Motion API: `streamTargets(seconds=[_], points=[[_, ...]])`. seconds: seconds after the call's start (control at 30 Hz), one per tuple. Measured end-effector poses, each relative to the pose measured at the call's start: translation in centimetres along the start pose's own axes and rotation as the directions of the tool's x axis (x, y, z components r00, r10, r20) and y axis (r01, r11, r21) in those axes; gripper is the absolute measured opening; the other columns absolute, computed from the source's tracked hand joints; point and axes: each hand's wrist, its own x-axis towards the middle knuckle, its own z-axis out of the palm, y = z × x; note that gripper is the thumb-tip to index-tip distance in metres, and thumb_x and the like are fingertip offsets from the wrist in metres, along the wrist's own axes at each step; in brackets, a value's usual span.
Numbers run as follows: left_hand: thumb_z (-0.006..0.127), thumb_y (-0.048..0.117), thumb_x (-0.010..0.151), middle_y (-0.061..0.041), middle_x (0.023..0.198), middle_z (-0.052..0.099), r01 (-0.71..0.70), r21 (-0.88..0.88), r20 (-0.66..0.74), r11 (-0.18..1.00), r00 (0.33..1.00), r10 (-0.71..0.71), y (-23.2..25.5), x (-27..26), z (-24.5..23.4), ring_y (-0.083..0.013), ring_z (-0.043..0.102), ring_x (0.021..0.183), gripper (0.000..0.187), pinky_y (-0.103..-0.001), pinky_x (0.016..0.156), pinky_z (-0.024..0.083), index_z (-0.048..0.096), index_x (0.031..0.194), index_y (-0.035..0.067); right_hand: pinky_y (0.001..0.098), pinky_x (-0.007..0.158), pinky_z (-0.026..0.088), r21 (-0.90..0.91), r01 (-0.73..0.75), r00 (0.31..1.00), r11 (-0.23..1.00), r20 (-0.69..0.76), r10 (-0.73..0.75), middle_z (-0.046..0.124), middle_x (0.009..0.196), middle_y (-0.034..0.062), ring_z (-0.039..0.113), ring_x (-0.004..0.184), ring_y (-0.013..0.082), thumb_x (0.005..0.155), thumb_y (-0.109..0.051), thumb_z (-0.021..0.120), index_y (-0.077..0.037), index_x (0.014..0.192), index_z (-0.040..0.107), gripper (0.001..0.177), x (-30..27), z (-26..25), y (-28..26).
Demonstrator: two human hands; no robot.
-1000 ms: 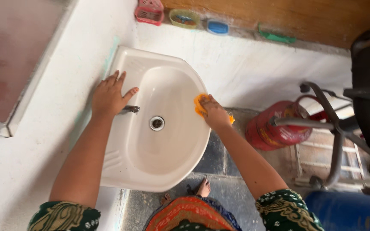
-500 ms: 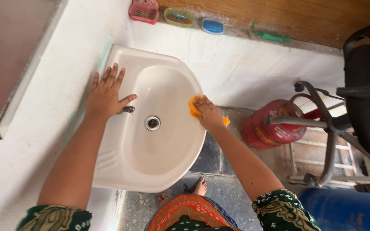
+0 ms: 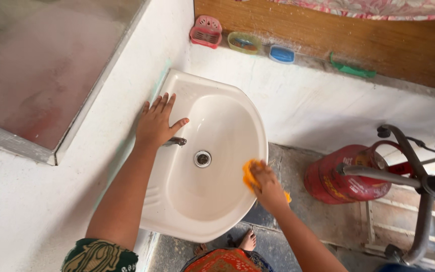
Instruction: The person scrubs the inside of a white bathroom sink using an orange sponge. They repeatedly rinse the sponge under the running tap and wipe the basin, faucet, and surrounding surfaces.
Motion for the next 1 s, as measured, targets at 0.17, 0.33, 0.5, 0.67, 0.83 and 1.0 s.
streamTargets(seconds=[0.17, 0.33, 0.5, 0.67, 0.83, 1.0], points=[[0.04, 0.083, 0.089, -0.01, 0.163, 0.037, 0.059, 0.027, 0.076, 0.998, 0.995, -0.061, 0.2, 0.1, -0.1, -0.0263, 0.032, 0.151, 0.097, -0.05, 0.124, 0.021, 0.03, 0.161, 0.018, 0.0413, 0.124, 0.026, -0.021, -0.048, 0.997, 0.999, -0.054, 0.047, 0.041, 0.161, 0.0016, 0.025, 0.154, 0.0274, 0.095, -0.024, 0.062, -0.016, 0.148, 0.052, 0.055, 8.0, 0.5, 4.1], [0.039, 0.083, 0.088, -0.011, 0.162, 0.035, 0.039, 0.078, 0.074, 0.996, 0.996, -0.044, 0.0, 0.6, 0.5, -0.0264, 0.031, 0.149, 0.098, -0.049, 0.123, 0.02, 0.027, 0.161, 0.018, 0.0452, 0.124, 0.021, -0.272, 0.0, 1.0, 0.962, -0.016, -0.005, 0.036, 0.162, 0.004, 0.025, 0.152, 0.0282, 0.093, -0.025, 0.063, -0.014, 0.152, 0.046, 0.062, 9.8, 2.6, 6.0], [0.042, 0.082, 0.088, -0.011, 0.162, 0.037, 0.053, 0.061, 0.032, 0.997, 0.998, -0.055, 0.2, 0.5, 0.2, -0.0267, 0.033, 0.149, 0.098, -0.049, 0.122, 0.022, 0.029, 0.16, 0.018, 0.0403, 0.126, 0.022, -0.15, -0.076, 0.997, 0.986, -0.009, 0.076, 0.036, 0.164, -0.0007, 0.025, 0.155, 0.0243, 0.095, -0.028, 0.061, -0.017, 0.151, 0.045, 0.059, 6.5, 1.9, 4.8], [0.043, 0.081, 0.088, -0.01, 0.16, 0.04, 0.074, 0.06, 0.023, 0.995, 0.997, -0.075, 0.7, 0.0, -0.1, -0.0264, 0.035, 0.148, 0.096, -0.049, 0.123, 0.024, 0.033, 0.159, 0.017, 0.0395, 0.125, 0.021, -0.207, -0.061, 0.998, 0.976, 0.007, 0.064, 0.032, 0.165, -0.0006, 0.021, 0.154, 0.0234, 0.097, -0.031, 0.059, -0.016, 0.154, 0.041, 0.062, 12.1, 1.8, 6.9], [0.045, 0.082, 0.087, -0.01, 0.16, 0.041, 0.088, 0.054, 0.075, 0.995, 0.993, -0.092, 0.7, 0.1, -0.7, -0.0265, 0.034, 0.149, 0.097, -0.049, 0.123, 0.023, 0.032, 0.158, 0.017, 0.0365, 0.127, 0.02, -0.159, -0.018, 1.0, 0.987, 0.004, 0.019, 0.027, 0.168, -0.0012, 0.021, 0.155, 0.0224, 0.1, -0.032, 0.056, -0.015, 0.158, 0.038, 0.063, 20.1, 2.8, 9.9], [0.045, 0.082, 0.086, -0.011, 0.159, 0.041, 0.082, 0.05, 0.059, 0.995, 0.995, -0.085, 0.9, 0.1, -0.8, -0.0271, 0.034, 0.148, 0.099, -0.049, 0.122, 0.023, 0.032, 0.158, 0.016, 0.0358, 0.125, 0.021, -0.132, -0.092, 0.994, 0.987, 0.041, 0.098, 0.027, 0.168, -0.0019, 0.02, 0.155, 0.0224, 0.101, -0.033, 0.054, -0.015, 0.157, 0.037, 0.06, 20.9, 2.7, 10.0]])
